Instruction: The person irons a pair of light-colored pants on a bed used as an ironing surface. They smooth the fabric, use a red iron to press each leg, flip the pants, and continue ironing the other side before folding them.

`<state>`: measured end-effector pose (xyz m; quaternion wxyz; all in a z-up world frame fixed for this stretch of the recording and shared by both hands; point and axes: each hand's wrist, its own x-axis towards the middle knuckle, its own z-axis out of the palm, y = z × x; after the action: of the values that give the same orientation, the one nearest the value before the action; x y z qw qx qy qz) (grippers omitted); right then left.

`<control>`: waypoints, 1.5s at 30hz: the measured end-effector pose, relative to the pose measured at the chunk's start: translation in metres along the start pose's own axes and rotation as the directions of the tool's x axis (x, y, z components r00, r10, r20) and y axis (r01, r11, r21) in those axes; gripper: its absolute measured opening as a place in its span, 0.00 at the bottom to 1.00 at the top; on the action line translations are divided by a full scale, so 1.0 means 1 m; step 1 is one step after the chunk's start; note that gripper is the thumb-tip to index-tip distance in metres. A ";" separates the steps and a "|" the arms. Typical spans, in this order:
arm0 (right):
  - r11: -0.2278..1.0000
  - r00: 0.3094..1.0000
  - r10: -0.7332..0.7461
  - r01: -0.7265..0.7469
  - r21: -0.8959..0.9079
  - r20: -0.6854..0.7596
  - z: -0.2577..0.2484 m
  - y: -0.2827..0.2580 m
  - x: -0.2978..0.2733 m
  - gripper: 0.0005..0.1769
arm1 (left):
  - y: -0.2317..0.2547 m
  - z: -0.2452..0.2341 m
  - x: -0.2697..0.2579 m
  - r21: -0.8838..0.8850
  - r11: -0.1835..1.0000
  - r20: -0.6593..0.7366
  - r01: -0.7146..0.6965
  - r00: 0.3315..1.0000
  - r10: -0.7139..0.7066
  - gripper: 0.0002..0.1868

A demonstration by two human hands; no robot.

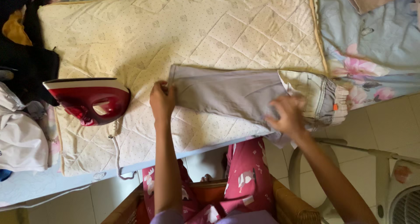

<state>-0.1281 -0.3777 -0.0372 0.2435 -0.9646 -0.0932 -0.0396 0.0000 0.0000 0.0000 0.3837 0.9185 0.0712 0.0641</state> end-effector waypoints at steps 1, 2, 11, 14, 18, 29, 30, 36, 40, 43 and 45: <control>0.993 0.997 -0.072 0.072 -0.096 -0.003 0.001 -0.018 -0.004 0.27 | 0.001 -0.004 -0.010 0.021 1.000 -0.010 -0.004 1.000 0.004 0.13; 0.971 0.989 -0.145 0.142 -0.191 0.001 0.001 -0.035 -0.008 0.28 | 0.002 -0.007 -0.018 0.042 0.999 -0.019 -0.007 1.000 0.008 0.12; 0.964 0.967 -0.235 0.218 -0.155 -0.102 -0.001 -0.057 -0.032 0.10 | 0.011 -0.036 -0.024 -0.072 0.997 0.127 0.019 0.992 -0.009 0.16; 0.977 0.973 -0.204 0.195 -0.091 -0.111 0.006 -0.051 -0.041 0.09 | 0.011 -0.040 -0.028 -0.121 0.993 0.140 0.003 0.990 0.014 0.11; 0.977 0.977 -0.211 0.210 -0.018 -0.013 0.004 -0.037 -0.051 0.08 | 0.004 -0.042 -0.028 -0.141 0.989 0.116 0.038 0.993 -0.022 0.07; 0.999 1.000 -0.003 0.003 -0.049 0.011 -0.003 -0.040 -0.028 0.15 | -0.011 -0.019 0.000 0.034 0.953 0.027 -0.301 0.954 0.300 0.14; 0.993 0.998 0.057 -0.053 -0.108 0.038 -0.003 -0.040 -0.023 0.18 | -0.006 -0.011 0.007 -0.021 0.961 0.012 -0.276 0.961 0.276 0.17; 0.827 0.931 0.322 -0.366 -0.426 -0.173 -0.017 -0.015 -0.002 0.31 | 0.005 0.021 0.026 0.156 0.988 0.006 0.007 1.000 -0.008 0.19; 0.755 0.810 0.504 -0.582 -0.302 -0.300 -0.040 0.010 -0.010 0.22 | -0.001 0.015 0.029 0.013 0.991 0.109 0.130 0.985 -0.131 0.20; 0.826 0.840 0.342 -0.482 -0.292 -0.421 -0.046 0.015 -0.007 0.12 | 0.002 0.008 0.039 -0.012 0.971 0.233 0.240 0.945 -0.231 0.20; 0.863 0.863 0.205 -0.382 -0.331 -0.461 -0.043 0.017 0.009 0.10 | 0.006 0.005 0.049 0.126 0.937 0.305 0.325 0.886 -0.349 0.28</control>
<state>-0.1173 -0.4110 -0.0062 0.0521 -0.9661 0.1219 -0.2214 0.0499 0.0014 0.0038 0.3623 0.9032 0.1682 -0.1570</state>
